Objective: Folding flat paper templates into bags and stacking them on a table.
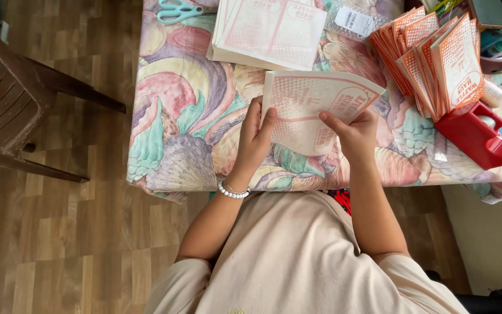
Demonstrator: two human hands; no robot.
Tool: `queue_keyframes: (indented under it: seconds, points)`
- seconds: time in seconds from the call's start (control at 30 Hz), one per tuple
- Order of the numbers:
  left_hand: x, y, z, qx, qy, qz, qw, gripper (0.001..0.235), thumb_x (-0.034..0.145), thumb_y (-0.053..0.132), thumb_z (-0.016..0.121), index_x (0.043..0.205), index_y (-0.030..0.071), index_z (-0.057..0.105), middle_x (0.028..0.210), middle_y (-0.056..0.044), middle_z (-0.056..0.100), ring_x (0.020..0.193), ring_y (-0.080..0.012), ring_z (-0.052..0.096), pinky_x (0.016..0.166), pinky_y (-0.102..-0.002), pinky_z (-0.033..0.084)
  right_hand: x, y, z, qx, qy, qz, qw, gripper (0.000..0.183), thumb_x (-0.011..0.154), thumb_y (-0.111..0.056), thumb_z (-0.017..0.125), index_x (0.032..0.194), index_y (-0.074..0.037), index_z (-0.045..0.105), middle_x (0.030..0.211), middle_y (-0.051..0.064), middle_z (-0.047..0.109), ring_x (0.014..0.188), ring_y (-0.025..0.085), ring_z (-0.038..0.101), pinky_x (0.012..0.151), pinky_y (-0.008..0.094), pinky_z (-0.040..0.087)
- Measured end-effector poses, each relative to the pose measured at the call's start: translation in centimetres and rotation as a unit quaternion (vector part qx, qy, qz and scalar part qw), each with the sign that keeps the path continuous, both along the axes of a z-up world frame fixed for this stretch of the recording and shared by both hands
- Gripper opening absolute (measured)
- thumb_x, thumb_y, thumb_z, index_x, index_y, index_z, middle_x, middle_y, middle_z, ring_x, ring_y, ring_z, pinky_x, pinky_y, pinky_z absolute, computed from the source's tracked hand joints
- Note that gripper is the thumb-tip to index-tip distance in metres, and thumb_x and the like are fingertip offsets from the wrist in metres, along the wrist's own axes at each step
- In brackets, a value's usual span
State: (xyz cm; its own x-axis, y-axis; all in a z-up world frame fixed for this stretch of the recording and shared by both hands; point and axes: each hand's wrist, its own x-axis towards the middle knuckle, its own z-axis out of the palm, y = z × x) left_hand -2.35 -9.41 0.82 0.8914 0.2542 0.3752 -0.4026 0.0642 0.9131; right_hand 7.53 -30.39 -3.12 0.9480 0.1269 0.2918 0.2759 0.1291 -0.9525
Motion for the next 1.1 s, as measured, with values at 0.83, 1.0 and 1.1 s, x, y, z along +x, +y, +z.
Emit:
queue_keyframes:
  seconds: [0.83, 1.0, 1.1]
  points:
    - [-3.6, -2.4, -1.0, 0.080, 0.117, 0.064, 0.988, 0.035, 0.110, 0.030, 0.040, 0.079, 0.014, 0.041, 0.066, 0.007, 0.034, 0.060, -0.0053, 0.028, 0.055, -0.025, 0.024, -1.6, 3.3, 13.1, -0.434, -0.501, -0.075, 0.745, 0.055, 0.110, -0.050, 0.068, 0.124, 0.001, 0.082, 0.143, 0.026, 0.060, 0.130, 0.046, 0.055, 0.106, 0.062, 0.047]
    - [-3.2, -2.1, -2.0, 0.075, 0.123, 0.071, 0.987, 0.036, 0.110, 0.027, 0.041, 0.077, 0.014, 0.033, 0.069, 0.006, 0.030, 0.066, -0.0066, 0.027, 0.060, -0.027, 0.025, 1.0, 7.1, 10.9, -0.376, -0.240, 0.201, 0.872, 0.022, 0.103, -0.022, 0.073, 0.111, -0.001, 0.078, 0.100, 0.011, 0.073, 0.091, 0.029, 0.068, 0.080, 0.038, 0.050]
    - [-3.7, -1.3, -2.5, 0.130, 0.157, 0.088, 0.975, 0.035, 0.109, 0.030, 0.044, 0.078, 0.013, 0.039, 0.061, 0.005, 0.032, 0.058, -0.0068, 0.030, 0.055, -0.029, 0.026, 2.7, 8.2, 8.8, -0.401, -0.148, 0.242, 0.871, 0.017, 0.102, -0.022, 0.073, 0.101, -0.005, 0.077, 0.093, 0.004, 0.074, 0.079, 0.019, 0.062, 0.072, 0.036, 0.046]
